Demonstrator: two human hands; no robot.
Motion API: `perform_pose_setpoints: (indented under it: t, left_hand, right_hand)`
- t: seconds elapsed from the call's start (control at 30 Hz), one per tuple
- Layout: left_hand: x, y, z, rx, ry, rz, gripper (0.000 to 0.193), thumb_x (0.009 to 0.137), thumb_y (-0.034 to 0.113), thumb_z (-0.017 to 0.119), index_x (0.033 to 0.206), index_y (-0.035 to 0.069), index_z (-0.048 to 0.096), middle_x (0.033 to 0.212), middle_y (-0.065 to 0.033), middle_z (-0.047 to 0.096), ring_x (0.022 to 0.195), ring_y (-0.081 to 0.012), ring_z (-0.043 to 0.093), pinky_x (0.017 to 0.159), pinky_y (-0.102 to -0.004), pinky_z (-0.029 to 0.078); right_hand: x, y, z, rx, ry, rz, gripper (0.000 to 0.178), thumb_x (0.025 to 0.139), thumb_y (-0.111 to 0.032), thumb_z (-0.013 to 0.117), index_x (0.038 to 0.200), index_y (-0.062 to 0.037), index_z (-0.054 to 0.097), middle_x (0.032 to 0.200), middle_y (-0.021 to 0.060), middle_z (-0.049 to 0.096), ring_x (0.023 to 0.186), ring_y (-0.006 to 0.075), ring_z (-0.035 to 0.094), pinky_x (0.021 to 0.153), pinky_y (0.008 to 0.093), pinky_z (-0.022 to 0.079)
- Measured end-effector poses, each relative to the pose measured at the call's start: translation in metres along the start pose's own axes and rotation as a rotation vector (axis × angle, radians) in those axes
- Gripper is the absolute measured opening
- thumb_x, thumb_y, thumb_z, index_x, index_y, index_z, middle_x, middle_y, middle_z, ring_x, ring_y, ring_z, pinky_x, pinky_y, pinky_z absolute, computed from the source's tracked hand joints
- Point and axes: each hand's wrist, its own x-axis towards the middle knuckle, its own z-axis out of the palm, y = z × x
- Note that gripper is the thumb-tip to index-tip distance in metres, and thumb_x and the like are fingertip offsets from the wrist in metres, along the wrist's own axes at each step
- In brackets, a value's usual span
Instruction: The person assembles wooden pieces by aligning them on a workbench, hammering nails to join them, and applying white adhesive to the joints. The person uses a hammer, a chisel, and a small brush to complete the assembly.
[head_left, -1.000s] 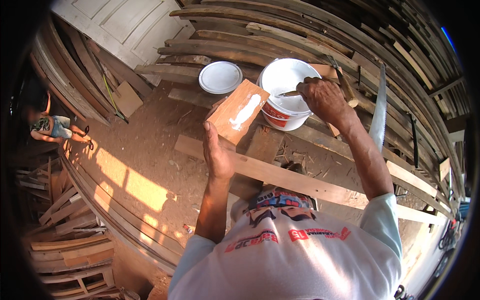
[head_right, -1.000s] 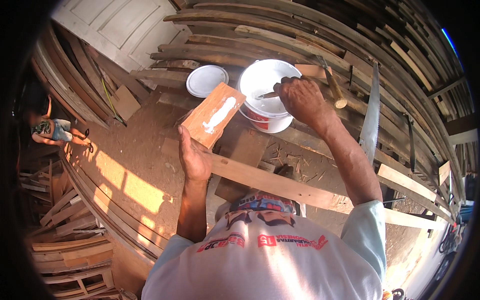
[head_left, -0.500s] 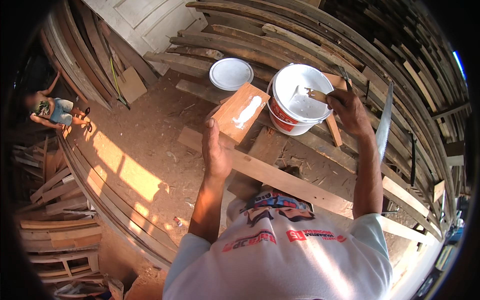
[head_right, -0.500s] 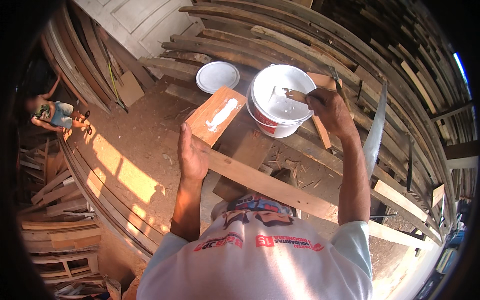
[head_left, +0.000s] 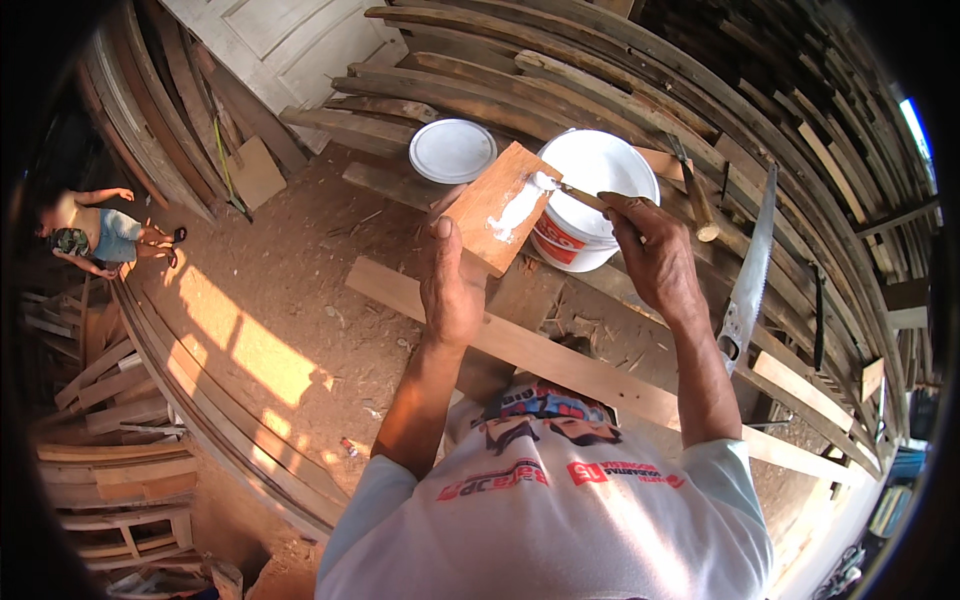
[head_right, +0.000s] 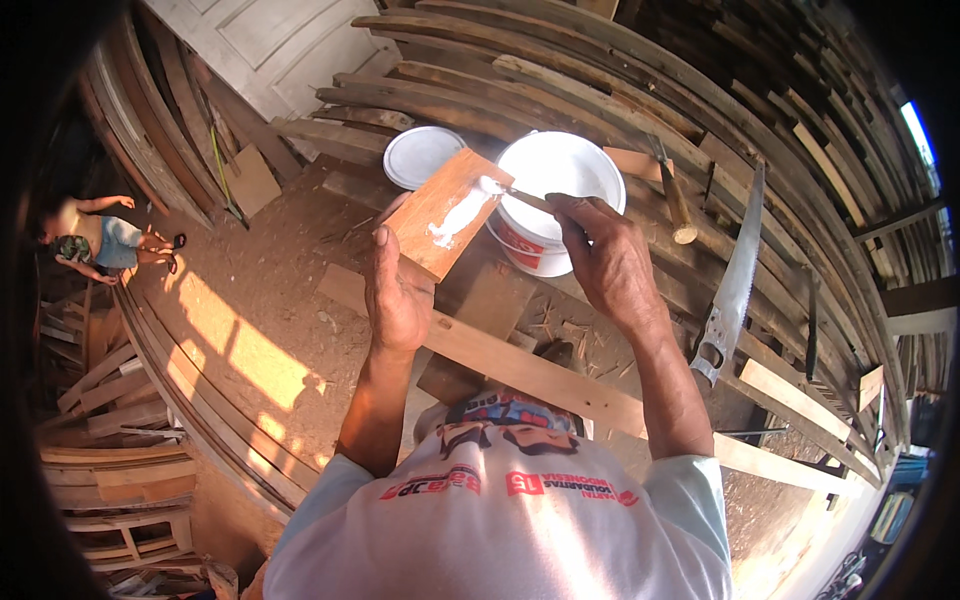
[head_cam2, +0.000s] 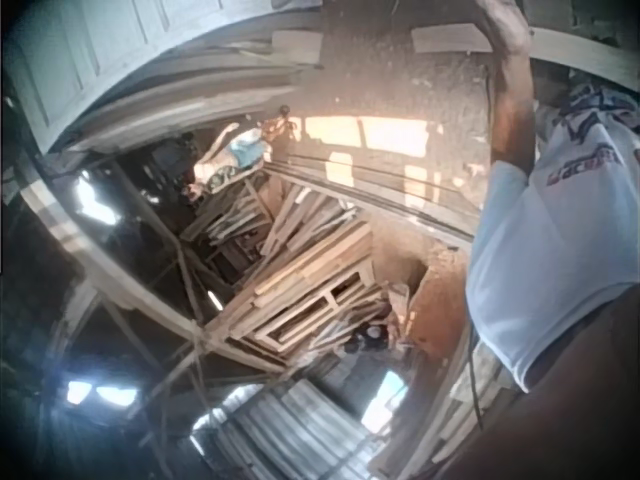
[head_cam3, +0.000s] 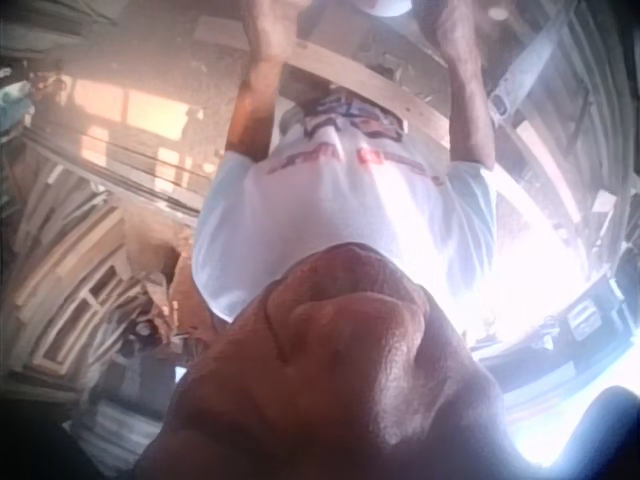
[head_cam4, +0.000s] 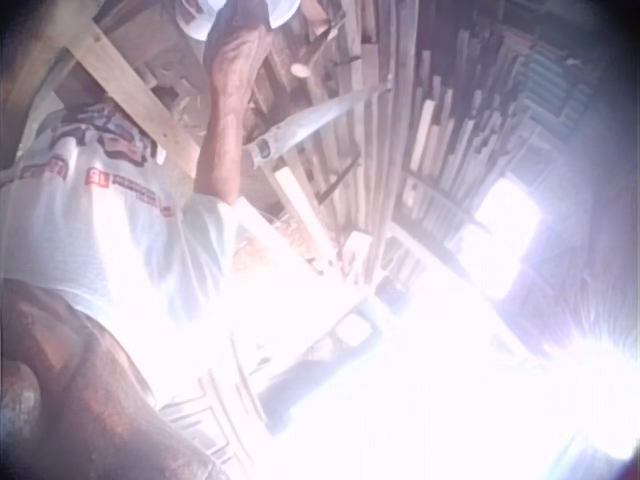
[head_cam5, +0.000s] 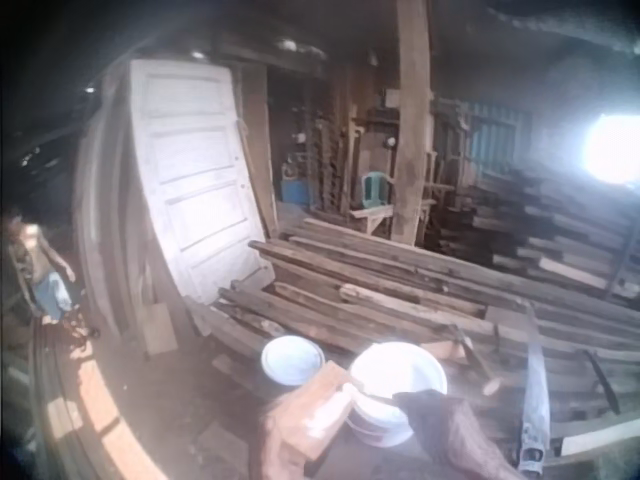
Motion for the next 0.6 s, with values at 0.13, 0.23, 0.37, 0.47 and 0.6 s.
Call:
perform_pose_setpoints:
  t: [0.13, 0.23, 0.37, 0.47, 0.6]
  left_hand:
    - [0.008, -0.002, 0.006, -0.032, -0.019, 0.032, 0.063, 0.119, 0.050, 0.034, 0.159, 0.003, 0.043, 0.157, -0.0156, 0.053, 0.147, -0.0272, 0.052, 0.122, -0.0466, 0.044]
    - [0.005, -0.001, 0.005, -0.037, -0.012, 0.019, 0.063, 0.119, 0.050, 0.035, 0.160, 0.003, 0.042, 0.156, -0.0157, 0.053, 0.147, -0.0273, 0.052, 0.122, -0.0459, 0.044]
    - [0.006, 0.002, 0.014, -0.002, -0.044, 0.028, 0.063, 0.119, 0.050, 0.037, 0.160, 0.003, 0.042, 0.155, -0.0168, 0.054, 0.146, -0.0274, 0.053, 0.122, -0.0454, 0.044]
    - [0.004, -0.004, 0.013, 0.083, -0.011, 0.024, 0.063, 0.119, 0.048, 0.036, 0.160, 0.001, 0.042, 0.155, -0.0175, 0.053, 0.145, -0.0257, 0.052, 0.122, -0.0436, 0.043]
    - [0.000, -0.005, 0.012, 0.049, 0.010, -0.011, 0.062, 0.121, 0.044, 0.034, 0.162, -0.002, 0.041, 0.155, -0.0181, 0.053, 0.144, -0.0224, 0.051, 0.124, -0.0402, 0.039]
  right_hand:
    - [-0.030, -0.024, 0.012, -0.158, -0.059, -0.254, 0.041, 0.098, -0.001, 0.071, 0.137, -0.0137, 0.074, 0.125, 0.0140, 0.073, 0.101, 0.0366, 0.075, 0.088, 0.0463, 0.062]
    - [-0.021, -0.025, 0.006, -0.006, 0.011, -0.125, 0.038, 0.100, -0.002, 0.070, 0.136, -0.0121, 0.075, 0.125, 0.0143, 0.074, 0.101, 0.0378, 0.075, 0.088, 0.0467, 0.062]
    - [-0.007, -0.014, 0.006, -0.127, 0.023, -0.039, 0.030, 0.101, -0.001, 0.068, 0.130, -0.0062, 0.076, 0.118, 0.0180, 0.077, 0.101, 0.0399, 0.076, 0.086, 0.0479, 0.061]
    - [-0.029, -0.024, 0.010, -0.099, -0.041, -0.053, 0.033, 0.099, -0.001, 0.070, 0.131, -0.0068, 0.075, 0.118, 0.0179, 0.076, 0.101, 0.0407, 0.075, 0.086, 0.0484, 0.061]
    - [-0.047, -0.047, 0.012, 0.007, -0.134, -0.118, 0.038, 0.097, 0.000, 0.071, 0.134, -0.0071, 0.074, 0.119, 0.0192, 0.075, 0.104, 0.0394, 0.075, 0.088, 0.0483, 0.062]
